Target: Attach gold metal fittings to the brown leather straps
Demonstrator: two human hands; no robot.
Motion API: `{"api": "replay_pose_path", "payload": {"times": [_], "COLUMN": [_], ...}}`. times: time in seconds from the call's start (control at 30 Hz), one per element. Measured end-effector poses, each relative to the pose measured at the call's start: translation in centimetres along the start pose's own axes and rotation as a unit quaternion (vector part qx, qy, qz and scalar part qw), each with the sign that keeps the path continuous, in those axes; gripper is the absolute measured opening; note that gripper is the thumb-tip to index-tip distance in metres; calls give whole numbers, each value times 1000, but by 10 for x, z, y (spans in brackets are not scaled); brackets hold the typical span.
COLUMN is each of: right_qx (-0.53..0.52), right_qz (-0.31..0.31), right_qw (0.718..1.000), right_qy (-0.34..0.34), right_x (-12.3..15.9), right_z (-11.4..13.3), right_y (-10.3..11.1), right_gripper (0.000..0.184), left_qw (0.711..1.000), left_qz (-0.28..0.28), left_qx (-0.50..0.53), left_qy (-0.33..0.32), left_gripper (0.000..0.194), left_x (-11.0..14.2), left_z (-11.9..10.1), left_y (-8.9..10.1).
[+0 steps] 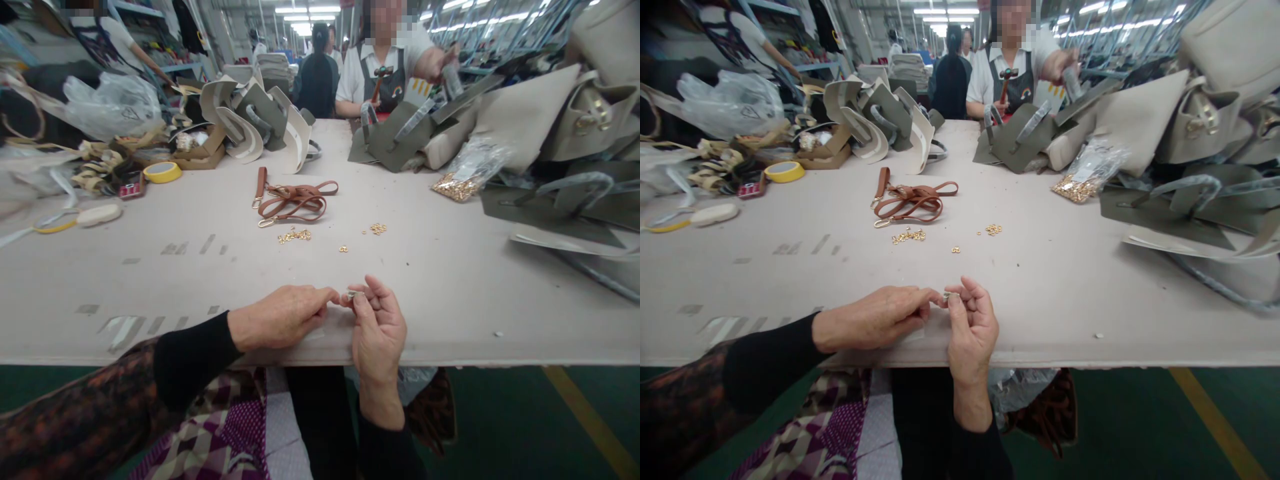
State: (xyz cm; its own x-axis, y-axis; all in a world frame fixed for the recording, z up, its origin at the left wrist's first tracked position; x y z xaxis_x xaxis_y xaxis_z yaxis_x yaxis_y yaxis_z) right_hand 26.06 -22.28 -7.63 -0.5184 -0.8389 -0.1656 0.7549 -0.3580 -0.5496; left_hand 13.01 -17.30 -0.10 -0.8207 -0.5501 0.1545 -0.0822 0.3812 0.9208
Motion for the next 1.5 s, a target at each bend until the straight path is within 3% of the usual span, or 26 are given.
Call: {"api": "replay_pose_path", "payload": {"times": [0.2,0.33,0.53,0.7,0.8,0.93,1.5], "right_qx": [-12,-12,6,9,5,0,2], "right_qz": [0,3,-5,-1,3,6,-3], "right_qw": [1000,1000,1000,1000,1000,1000,1000], "right_qy": [5,6,10,9,17,17,23], "right_x": [0,0,-1,-1,-1,-1,-3], "right_z": [0,2,3,3,3,2,2], "right_y": [0,-1,-2,-2,-1,-1,-2], "right_gripper": [26,26,27,26,25,24,27], "left_qw": [993,985,981,975,979,984,960], "left_qz": [-1,-54,-143,-213,-203,-173,-225], "left_qx": [-115,-148,-91,-1,5,-14,-90], "left_qy": [-36,-68,-97,-64,-34,-39,-143], "left_gripper": [39,20,31,19,19,12,18], "left_x": [7,14,33,46,40,28,30], "left_z": [-6,-8,-1,1,-1,-2,1], "left_y": [-15,-24,-31,-28,-22,-18,-33]}}
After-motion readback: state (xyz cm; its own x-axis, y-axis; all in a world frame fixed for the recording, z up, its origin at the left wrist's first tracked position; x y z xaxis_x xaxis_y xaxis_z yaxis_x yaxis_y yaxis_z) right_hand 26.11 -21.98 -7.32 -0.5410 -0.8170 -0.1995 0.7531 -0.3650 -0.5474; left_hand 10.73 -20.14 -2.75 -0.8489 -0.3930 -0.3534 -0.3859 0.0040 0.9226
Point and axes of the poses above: each hand's wrist, its own x-axis away from the middle knuckle, its own y-axis out of the back of the hand, z = x × y, the point moved 3 cm from there along -x, towards the middle knuckle, and after that the axes turned 1 degree about x, right-handed, at the moved point
